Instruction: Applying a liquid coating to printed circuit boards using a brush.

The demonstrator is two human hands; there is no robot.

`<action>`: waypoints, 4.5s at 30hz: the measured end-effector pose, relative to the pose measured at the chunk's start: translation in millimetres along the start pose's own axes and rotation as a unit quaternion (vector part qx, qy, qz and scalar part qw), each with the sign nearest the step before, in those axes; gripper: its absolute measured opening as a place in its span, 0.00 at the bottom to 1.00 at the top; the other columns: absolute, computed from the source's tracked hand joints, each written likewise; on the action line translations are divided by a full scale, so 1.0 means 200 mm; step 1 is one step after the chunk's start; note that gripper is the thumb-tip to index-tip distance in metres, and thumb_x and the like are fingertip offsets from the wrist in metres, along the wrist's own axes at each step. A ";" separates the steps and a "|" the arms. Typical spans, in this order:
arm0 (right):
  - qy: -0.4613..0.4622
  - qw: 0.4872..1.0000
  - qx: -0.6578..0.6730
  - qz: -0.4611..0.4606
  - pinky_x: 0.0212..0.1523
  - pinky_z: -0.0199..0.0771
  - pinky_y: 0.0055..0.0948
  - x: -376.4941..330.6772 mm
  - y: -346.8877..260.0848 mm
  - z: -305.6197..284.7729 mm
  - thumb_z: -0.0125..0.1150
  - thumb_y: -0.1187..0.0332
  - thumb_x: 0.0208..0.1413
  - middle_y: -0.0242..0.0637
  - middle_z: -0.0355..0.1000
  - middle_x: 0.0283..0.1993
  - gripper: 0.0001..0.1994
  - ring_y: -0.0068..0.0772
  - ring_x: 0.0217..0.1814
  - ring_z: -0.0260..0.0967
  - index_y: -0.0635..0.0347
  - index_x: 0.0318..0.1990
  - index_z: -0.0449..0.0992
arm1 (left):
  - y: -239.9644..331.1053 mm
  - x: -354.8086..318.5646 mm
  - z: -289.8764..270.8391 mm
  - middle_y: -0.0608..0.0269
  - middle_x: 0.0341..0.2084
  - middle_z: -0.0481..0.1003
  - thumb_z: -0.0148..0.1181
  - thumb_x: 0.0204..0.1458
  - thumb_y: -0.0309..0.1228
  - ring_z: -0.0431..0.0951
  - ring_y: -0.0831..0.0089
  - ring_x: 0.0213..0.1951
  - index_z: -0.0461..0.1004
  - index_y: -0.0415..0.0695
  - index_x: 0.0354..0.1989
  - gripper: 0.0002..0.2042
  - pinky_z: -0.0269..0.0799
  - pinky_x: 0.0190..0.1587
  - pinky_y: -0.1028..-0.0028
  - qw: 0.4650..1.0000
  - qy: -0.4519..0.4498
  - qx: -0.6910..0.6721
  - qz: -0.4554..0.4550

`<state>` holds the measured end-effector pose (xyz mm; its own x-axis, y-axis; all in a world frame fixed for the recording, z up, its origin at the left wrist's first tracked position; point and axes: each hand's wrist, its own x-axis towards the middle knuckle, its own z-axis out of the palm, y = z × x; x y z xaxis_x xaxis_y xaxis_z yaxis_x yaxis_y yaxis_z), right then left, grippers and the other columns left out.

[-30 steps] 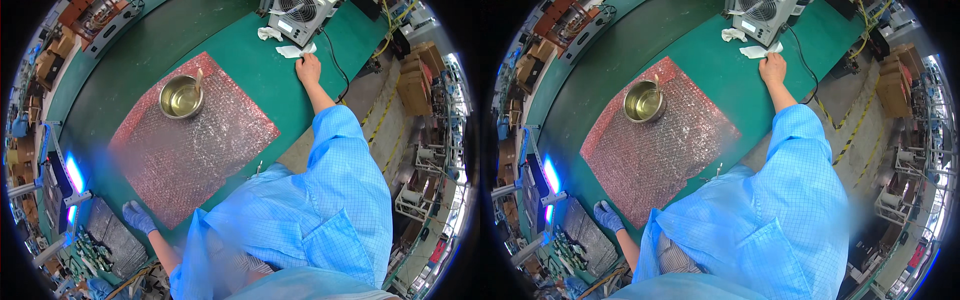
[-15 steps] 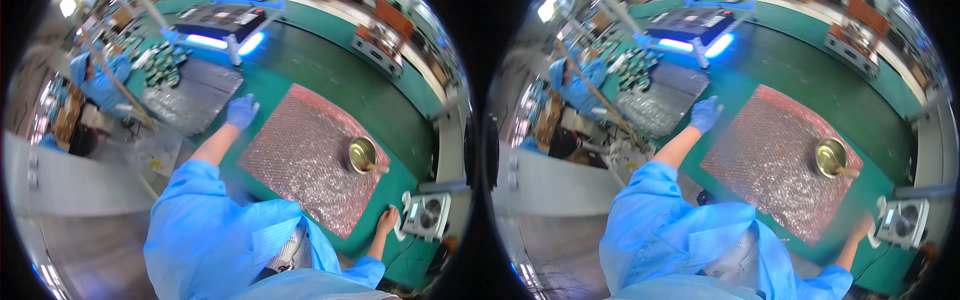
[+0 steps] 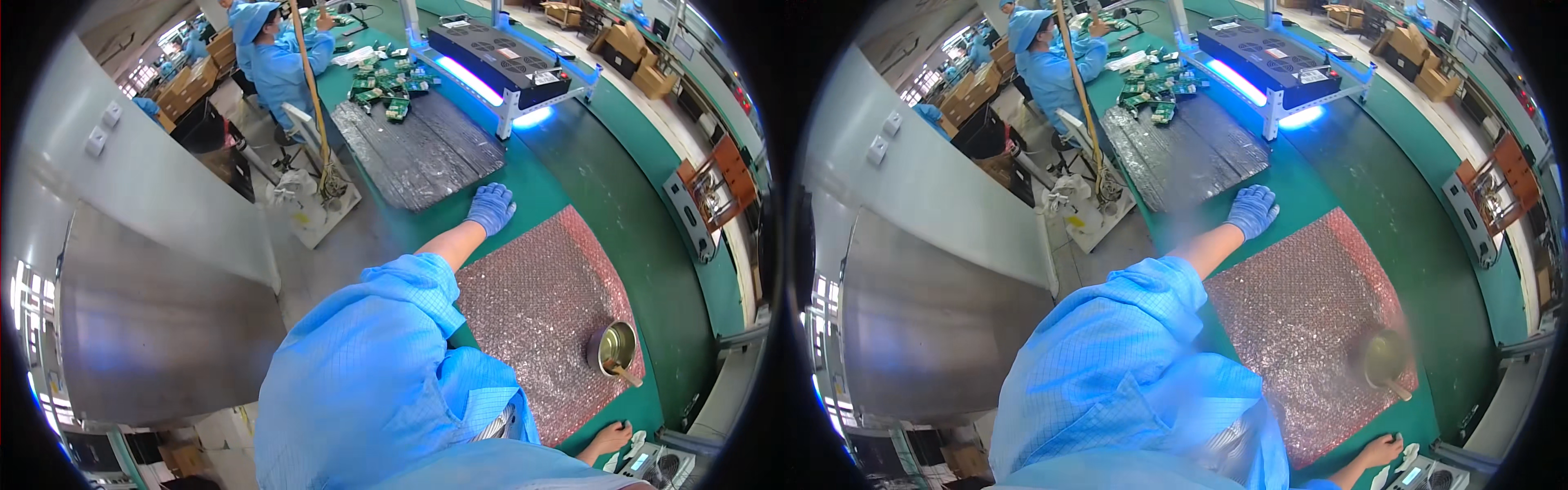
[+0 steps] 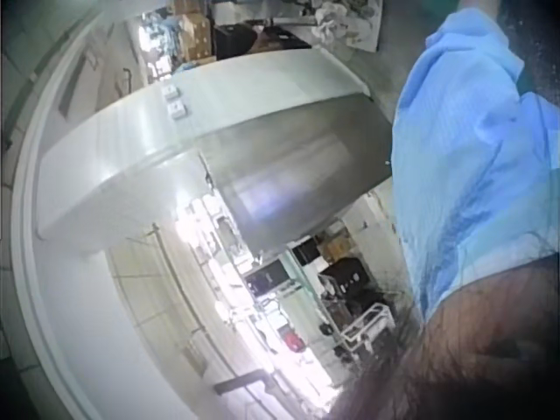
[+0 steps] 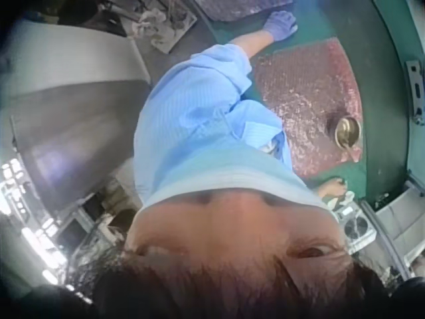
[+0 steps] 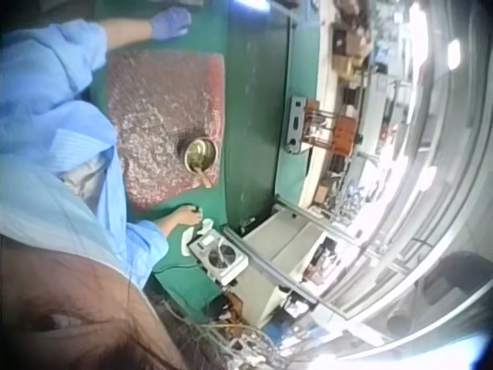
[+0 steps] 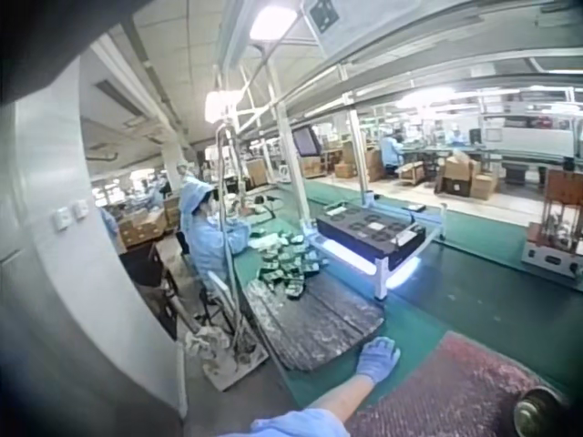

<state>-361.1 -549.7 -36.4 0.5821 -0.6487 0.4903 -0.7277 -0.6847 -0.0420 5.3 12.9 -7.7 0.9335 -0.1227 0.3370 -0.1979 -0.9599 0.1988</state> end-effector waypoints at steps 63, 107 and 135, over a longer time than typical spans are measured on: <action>-0.036 0.999 -0.024 0.011 0.41 0.67 0.44 -0.02 -0.04 -0.04 0.44 0.66 0.51 0.43 0.68 0.45 0.15 0.49 0.43 0.66 0.60 0.44 0.71 | 0.00 -0.01 -0.03 0.56 0.48 0.66 0.45 0.52 0.46 0.62 0.59 0.54 0.68 0.47 0.46 0.19 0.55 0.55 0.57 0.999 -0.014 0.029 -0.027; -0.064 0.996 -0.061 0.023 0.40 0.67 0.46 -0.01 -0.04 -0.05 0.42 0.64 0.54 0.40 0.68 0.45 0.14 0.46 0.43 0.66 0.55 0.44 0.72 | 0.00 -0.02 -0.02 0.56 0.46 0.67 0.45 0.52 0.45 0.62 0.59 0.53 0.69 0.48 0.42 0.17 0.53 0.54 0.57 0.999 0.002 0.023 -0.033; -0.023 0.999 -0.005 -0.031 0.39 0.67 0.45 -0.02 0.05 -0.03 0.43 0.64 0.52 0.43 0.68 0.44 0.15 0.48 0.43 0.67 0.59 0.43 0.71 | 0.06 -0.01 -0.09 0.56 0.46 0.67 0.45 0.52 0.46 0.63 0.60 0.53 0.69 0.47 0.43 0.18 0.54 0.54 0.58 0.999 -0.024 0.013 -0.041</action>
<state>-372.8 -551.9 -34.1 0.6427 -0.6196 0.4507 -0.6925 -0.7214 -0.0041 -4.2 7.3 10.9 0.9598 -0.0555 0.2752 -0.1135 -0.9733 0.1996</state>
